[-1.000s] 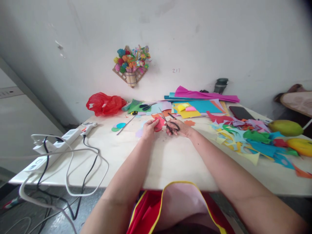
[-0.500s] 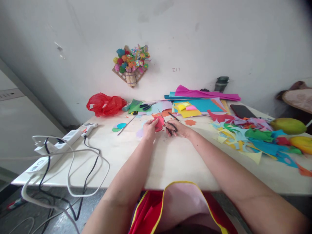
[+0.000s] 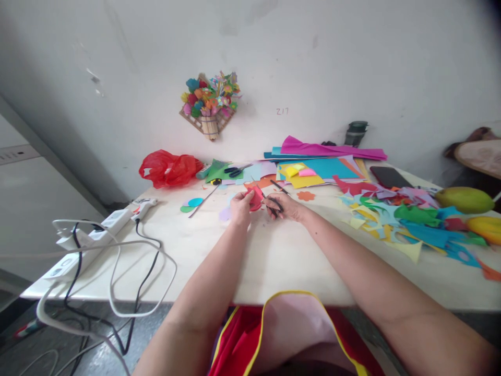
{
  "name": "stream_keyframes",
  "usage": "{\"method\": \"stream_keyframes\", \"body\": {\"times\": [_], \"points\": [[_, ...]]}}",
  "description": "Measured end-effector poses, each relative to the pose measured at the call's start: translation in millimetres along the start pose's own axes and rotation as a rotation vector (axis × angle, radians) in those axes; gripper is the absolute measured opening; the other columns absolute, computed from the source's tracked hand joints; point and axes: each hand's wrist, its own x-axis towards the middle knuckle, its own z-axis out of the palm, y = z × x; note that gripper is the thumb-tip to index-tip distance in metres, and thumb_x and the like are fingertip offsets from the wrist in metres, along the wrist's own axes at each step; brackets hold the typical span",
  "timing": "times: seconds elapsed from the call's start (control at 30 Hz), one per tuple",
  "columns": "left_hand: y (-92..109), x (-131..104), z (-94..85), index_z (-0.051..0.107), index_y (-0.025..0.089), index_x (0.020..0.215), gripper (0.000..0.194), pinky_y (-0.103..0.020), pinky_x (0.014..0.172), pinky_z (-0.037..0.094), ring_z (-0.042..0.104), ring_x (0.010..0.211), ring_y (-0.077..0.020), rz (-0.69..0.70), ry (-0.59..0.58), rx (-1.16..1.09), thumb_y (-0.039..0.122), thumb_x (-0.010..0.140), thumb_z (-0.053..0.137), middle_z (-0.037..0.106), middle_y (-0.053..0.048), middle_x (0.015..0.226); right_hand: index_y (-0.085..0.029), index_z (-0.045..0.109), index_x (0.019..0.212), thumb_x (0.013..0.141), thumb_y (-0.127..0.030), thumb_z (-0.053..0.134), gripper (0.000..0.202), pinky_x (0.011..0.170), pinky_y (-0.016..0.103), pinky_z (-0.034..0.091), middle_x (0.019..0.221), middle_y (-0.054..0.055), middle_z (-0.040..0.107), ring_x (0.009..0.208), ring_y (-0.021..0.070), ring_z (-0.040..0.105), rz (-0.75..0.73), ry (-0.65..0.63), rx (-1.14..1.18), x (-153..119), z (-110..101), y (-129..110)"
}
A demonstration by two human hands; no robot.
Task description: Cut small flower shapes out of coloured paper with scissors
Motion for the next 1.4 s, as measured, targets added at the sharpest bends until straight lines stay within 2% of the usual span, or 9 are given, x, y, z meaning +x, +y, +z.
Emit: {"method": "stream_keyframes", "body": {"times": [0.23, 0.47, 0.57, 0.73, 0.97, 1.4], "points": [[-2.0, 1.1, -1.1, 0.058, 0.016, 0.06, 0.036, -0.027, 0.054, 0.047, 0.058, 0.049, -0.0132, -0.004, -0.044, -0.009, 0.028, 0.051, 0.09, 0.063, -0.001, 0.054, -0.017, 0.055, 0.07, 0.078, -0.044, 0.074, 0.034, 0.03, 0.017, 0.027, 0.052, -0.001, 0.061, 0.039, 0.0096, 0.056, -0.018, -0.003, -0.012, -1.2, -0.5, -2.7], [-3.9, 3.8, -4.5, 0.049, 0.017, 0.053, 0.045, -0.023, 0.049, 0.04, 0.052, 0.046, -0.0105, -0.012, -0.156, 0.001, 0.029, 0.047, 0.092, 0.053, 0.003, 0.047, -0.017, 0.056, 0.073, 0.076, -0.042, 0.074, 0.03, 0.03, 0.016, 0.029, 0.054, -0.001, 0.064, 0.04, 0.0103, 0.058, -0.003, -0.001, -0.007, 0.7, -5.5, -0.9], [-4.3, 4.3, -5.2, 0.049, 0.017, 0.052, 0.045, -0.023, 0.049, 0.04, 0.052, 0.046, -0.0101, -0.008, -0.176, -0.005, 0.03, 0.046, 0.093, 0.054, 0.003, 0.048, -0.018, 0.055, 0.074, 0.077, -0.043, 0.073, 0.031, 0.031, 0.016, 0.03, 0.055, 0.0, 0.066, 0.041, 0.0103, 0.059, -0.001, -0.019, -0.017, 2.5, -9.2, 2.3], [-4.2, 3.4, -4.6, 0.05, 0.017, 0.051, 0.045, -0.023, 0.049, 0.042, 0.053, 0.046, -0.0101, 0.016, -0.166, -0.032, 0.03, 0.044, 0.093, 0.056, 0.001, 0.05, -0.018, 0.056, 0.074, 0.078, -0.045, 0.072, 0.032, 0.032, 0.016, 0.032, 0.059, 0.001, 0.068, 0.045, 0.0103, 0.062, -0.02, -0.054, -0.031, 2.1, -13.1, 3.0], [-2.8, 2.1, -2.9, 0.048, 0.017, 0.051, 0.043, -0.022, 0.049, 0.04, 0.051, 0.046, -0.0091, 0.027, -0.125, -0.01, 0.028, 0.047, 0.09, 0.053, 0.003, 0.049, -0.018, 0.057, 0.076, 0.083, -0.047, 0.067, 0.031, 0.032, 0.016, 0.033, 0.059, 0.0, 0.067, 0.043, 0.0092, 0.06, -0.019, -0.065, -0.051, 2.9, -13.9, 5.1], [-5.1, 2.7, -1.9, 0.047, 0.017, 0.051, 0.041, -0.021, 0.047, 0.037, 0.047, 0.044, -0.0076, 0.056, -0.096, 0.005, 0.026, 0.048, 0.087, 0.053, 0.004, 0.047, -0.018, 0.058, 0.077, 0.082, -0.037, 0.069, 0.023, 0.029, 0.015, 0.028, 0.056, -0.001, 0.067, 0.038, 0.0075, 0.055, 0.021, -0.054, -0.007, 0.4, -11.9, -0.9]]}}
